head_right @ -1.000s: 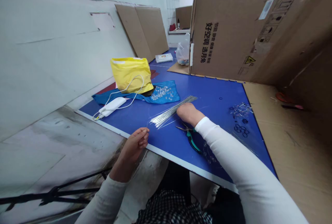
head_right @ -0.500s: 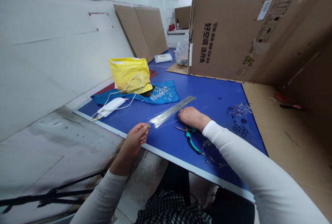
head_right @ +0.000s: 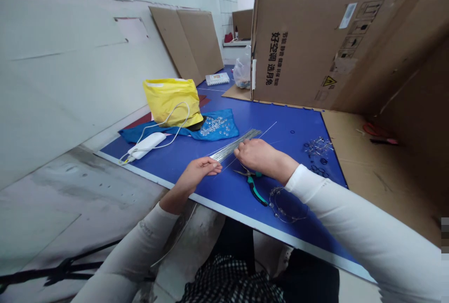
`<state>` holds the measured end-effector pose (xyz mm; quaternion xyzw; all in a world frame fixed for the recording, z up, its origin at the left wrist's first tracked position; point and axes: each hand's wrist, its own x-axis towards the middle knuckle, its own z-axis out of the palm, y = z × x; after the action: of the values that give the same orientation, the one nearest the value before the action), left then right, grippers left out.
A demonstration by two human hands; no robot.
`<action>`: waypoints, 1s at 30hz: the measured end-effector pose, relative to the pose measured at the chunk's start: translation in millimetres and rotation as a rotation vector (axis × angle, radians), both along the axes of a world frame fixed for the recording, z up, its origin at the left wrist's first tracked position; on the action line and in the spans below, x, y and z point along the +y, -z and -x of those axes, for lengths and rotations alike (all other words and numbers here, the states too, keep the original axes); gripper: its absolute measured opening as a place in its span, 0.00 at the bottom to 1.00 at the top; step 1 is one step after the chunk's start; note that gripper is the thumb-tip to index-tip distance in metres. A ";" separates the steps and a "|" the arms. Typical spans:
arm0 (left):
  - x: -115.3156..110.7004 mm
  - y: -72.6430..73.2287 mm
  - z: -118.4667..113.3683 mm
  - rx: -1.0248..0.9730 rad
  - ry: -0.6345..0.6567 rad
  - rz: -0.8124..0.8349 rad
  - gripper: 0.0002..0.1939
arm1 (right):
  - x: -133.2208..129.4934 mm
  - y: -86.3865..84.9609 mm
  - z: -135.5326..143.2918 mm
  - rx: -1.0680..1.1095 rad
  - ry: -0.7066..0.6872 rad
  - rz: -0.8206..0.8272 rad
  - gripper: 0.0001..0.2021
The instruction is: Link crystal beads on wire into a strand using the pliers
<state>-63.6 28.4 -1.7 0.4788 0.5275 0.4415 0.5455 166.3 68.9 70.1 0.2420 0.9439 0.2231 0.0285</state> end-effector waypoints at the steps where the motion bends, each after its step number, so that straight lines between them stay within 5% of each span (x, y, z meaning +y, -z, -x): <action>1: -0.3 0.6 -4.3 -0.037 0.042 0.046 0.11 | -1.8 -3.0 -0.5 -0.001 0.000 -0.017 0.06; 10: -10.3 -1.1 -26.8 -0.185 0.270 0.244 0.17 | -22.2 -29.4 -6.2 -0.048 0.022 -0.064 0.08; 15: -13.1 0.4 -32.1 -0.168 0.369 0.215 0.18 | -27.8 -35.0 -8.2 -0.019 0.021 -0.082 0.09; 21: -13.5 8.4 -39.6 -0.223 0.289 0.105 0.19 | -40.8 -46.6 -13.9 0.133 -0.033 -0.033 0.11; 23: -13.2 11.1 -40.5 -0.245 0.202 0.044 0.19 | -47.4 -38.4 -20.0 0.213 0.048 -0.016 0.11; 26: -12.1 14.4 -40.0 -0.273 0.088 -0.027 0.19 | -56.0 -4.4 -32.0 0.276 0.314 0.085 0.12; 30: -8.8 18.1 -39.7 -0.304 -0.007 -0.089 0.17 | -64.0 49.8 -42.3 0.247 0.465 0.286 0.34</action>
<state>-23.9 19.6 -19.8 0.4284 0.4206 0.5338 0.5955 208.6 4.9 20.3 0.4706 0.8812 0.0442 -0.0022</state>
